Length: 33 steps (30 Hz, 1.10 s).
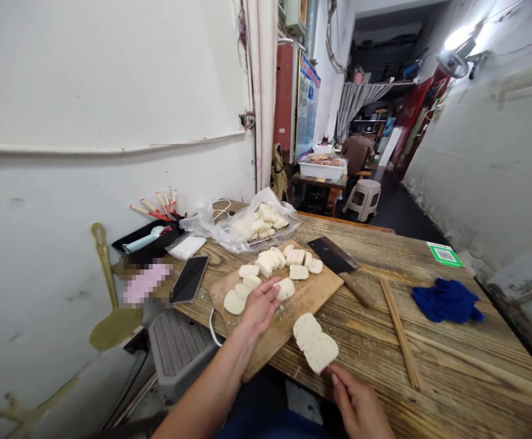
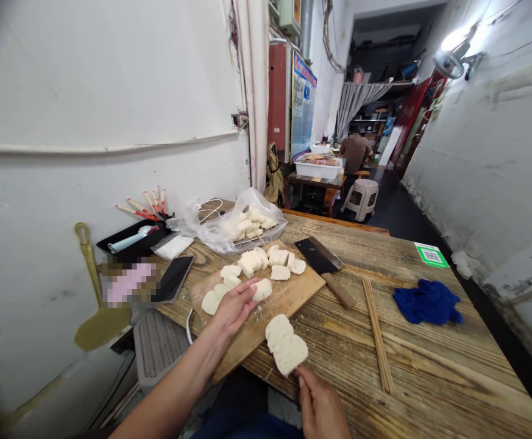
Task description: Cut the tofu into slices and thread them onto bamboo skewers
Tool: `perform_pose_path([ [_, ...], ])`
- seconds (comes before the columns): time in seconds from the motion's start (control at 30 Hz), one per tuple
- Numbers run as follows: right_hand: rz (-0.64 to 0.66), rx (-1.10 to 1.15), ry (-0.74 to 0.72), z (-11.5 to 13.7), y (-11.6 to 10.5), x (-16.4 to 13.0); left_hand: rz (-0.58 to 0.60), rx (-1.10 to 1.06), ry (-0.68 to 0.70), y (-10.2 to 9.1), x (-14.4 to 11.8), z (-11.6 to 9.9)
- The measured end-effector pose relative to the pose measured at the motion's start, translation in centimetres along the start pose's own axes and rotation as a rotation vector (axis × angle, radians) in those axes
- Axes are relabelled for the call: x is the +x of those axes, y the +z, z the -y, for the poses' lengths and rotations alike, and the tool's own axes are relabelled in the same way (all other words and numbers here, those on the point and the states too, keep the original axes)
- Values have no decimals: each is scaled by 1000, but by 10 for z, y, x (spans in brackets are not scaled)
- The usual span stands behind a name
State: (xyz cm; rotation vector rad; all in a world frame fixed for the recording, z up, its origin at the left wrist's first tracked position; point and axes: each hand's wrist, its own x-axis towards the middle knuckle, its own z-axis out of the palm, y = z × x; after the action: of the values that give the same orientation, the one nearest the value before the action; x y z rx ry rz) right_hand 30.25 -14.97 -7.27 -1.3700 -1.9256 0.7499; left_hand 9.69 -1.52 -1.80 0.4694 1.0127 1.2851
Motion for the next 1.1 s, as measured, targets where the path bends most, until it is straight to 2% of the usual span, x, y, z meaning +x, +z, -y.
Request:
perform_pose_path([
  [0.27,9,29,44,2,1,4,32,5,-8,7,-7,9],
  [0.5,-50,50,52,9,6,10,66,-4,-24,10,-9,8],
  [0.7,-79,108,68,18,8,21,74,-4,-76,15,-16,18],
  [0.8,-185,146,77,16,13,28,94,-42,-32,12,-17,14],
  [0.9,-352,151,66,11,18,37,62,-97,16,2,-15,-2],
  [1.0,-461,120,38,11,19,48,186,-79,-5,-3,-14,-17],
  [1.1,-445,109,3,17,19,54,284,-13,-58,1,-19,-12],
])
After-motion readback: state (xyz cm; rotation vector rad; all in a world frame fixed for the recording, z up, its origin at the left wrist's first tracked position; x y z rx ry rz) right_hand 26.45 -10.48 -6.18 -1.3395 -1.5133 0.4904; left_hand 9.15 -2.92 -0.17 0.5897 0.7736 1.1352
